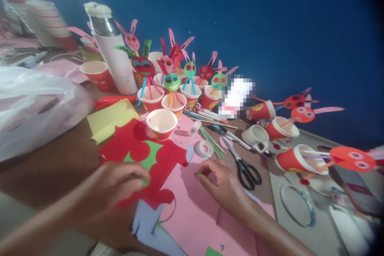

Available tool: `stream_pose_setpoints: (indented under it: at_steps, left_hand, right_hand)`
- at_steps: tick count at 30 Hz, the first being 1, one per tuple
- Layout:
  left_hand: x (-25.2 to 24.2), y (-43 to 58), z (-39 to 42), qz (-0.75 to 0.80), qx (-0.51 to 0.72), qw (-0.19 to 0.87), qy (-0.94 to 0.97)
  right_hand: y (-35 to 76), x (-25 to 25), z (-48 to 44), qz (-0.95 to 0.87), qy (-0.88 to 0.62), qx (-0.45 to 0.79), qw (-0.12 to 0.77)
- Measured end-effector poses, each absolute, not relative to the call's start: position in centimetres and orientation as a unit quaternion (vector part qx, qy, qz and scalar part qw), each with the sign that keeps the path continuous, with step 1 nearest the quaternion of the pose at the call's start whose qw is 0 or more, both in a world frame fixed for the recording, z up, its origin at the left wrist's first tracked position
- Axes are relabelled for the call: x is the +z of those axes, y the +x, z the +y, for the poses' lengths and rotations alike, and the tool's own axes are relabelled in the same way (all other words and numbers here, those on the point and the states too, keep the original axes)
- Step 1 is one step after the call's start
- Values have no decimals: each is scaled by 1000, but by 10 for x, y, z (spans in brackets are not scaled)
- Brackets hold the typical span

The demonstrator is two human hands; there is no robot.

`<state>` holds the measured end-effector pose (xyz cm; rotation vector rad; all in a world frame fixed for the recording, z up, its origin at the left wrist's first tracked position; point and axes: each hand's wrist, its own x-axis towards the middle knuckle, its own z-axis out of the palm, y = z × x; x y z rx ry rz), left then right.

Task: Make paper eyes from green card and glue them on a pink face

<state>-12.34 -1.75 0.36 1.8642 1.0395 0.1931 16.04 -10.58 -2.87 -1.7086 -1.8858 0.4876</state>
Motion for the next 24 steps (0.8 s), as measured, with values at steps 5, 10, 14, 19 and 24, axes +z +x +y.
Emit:
stream_pose_setpoints:
  at_steps: [5, 10, 14, 19, 24]
  left_hand:
    - [-10, -37, -17, 349, -14, 565, 747]
    - [-13, -15, -18, 338, -20, 455, 824]
    - [-18, -12, -15, 350, -25, 428, 833]
    - [-22, -6, -12, 350, -40, 410, 841]
    - [-22, -2, -12, 338, -50, 383, 858]
  right_hand:
    - [170, -35, -120, -673, -653, 203, 281]
    - [161, -42, -118, -678, -642, 200, 297]
    - [165, -45, -114, -676, -648, 169, 309]
    - [165, -48, -111, -677, -651, 150, 310]
    - [161, -54, -109, -686, -649, 123, 305]
